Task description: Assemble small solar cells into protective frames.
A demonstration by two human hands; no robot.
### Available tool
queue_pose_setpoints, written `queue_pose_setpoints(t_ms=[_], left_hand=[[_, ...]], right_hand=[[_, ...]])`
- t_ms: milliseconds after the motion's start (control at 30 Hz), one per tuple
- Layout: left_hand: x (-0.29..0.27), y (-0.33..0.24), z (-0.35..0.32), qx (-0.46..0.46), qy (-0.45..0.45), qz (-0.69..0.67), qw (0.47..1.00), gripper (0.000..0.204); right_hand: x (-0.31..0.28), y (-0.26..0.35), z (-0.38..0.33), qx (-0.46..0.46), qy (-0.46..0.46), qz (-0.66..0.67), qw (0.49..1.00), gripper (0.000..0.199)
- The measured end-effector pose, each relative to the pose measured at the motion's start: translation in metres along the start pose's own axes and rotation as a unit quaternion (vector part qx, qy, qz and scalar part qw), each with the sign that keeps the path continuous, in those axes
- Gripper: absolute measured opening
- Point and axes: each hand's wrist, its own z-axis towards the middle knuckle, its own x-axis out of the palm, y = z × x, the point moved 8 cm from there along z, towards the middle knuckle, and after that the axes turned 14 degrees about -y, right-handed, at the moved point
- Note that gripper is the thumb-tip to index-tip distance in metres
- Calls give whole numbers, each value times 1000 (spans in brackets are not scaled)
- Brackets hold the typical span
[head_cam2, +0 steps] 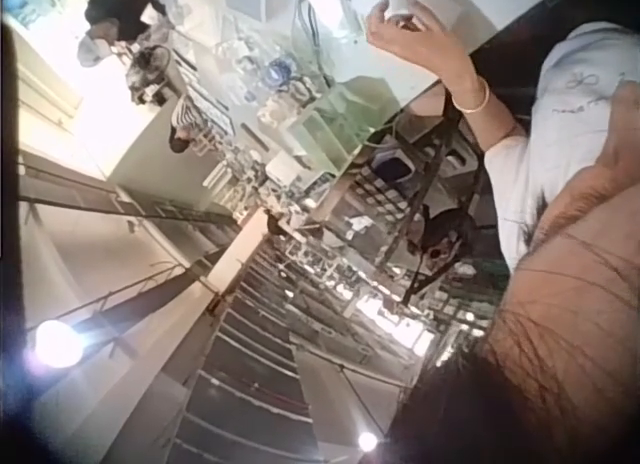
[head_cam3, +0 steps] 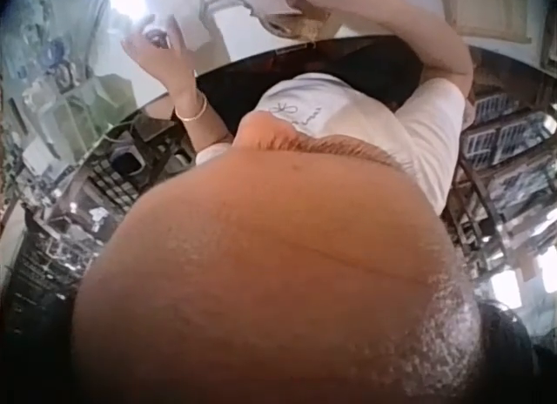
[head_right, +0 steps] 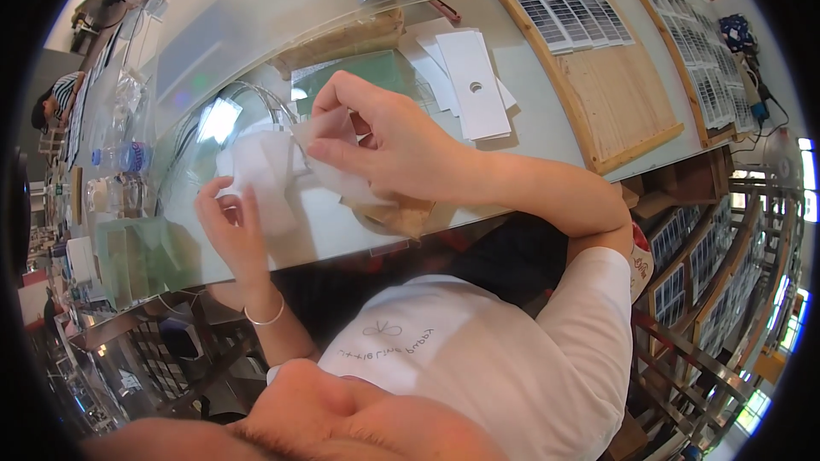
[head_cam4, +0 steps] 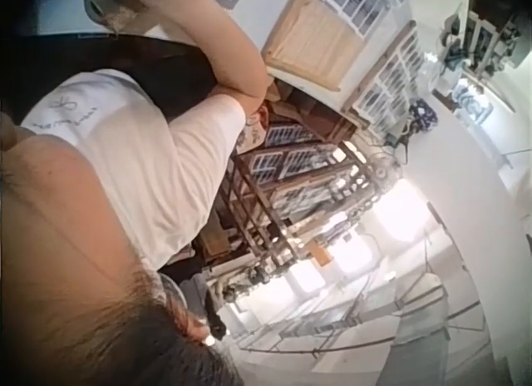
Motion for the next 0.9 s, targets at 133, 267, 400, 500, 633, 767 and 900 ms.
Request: queue_pose_setpoints(t_ms=[133, 267, 400, 500, 633, 767, 900], left_hand=[[-8, -53, -19, 48, 28, -141, 988, 28], [19, -100, -43, -8, 216, -341, 915, 27], [35, -82, -44, -136, 204, -424, 872, 31], [43, -69, -49, -143, 216, -434, 863, 33], [43, -72, -50, -159, 208, -454, 852, 32], [42, -66, -53, -175, 206, -459, 846, 30], [48, -63, -56, -171, 223, -475, 834, 25]], right_hand=[[6, -6, -13, 14, 5, 6, 1000, 24], [24, 3, -22, 15, 89, 18, 996, 29], [23, 9, -28, -76, 135, -12, 988, 28], [21, 0, -26, -51, 143, 1, 988, 28], [21, 1, -30, -60, 164, 9, 985, 31], [22, 0, -31, -31, 164, 34, 985, 31], [25, 6, -34, -79, 155, -56, 983, 31]])
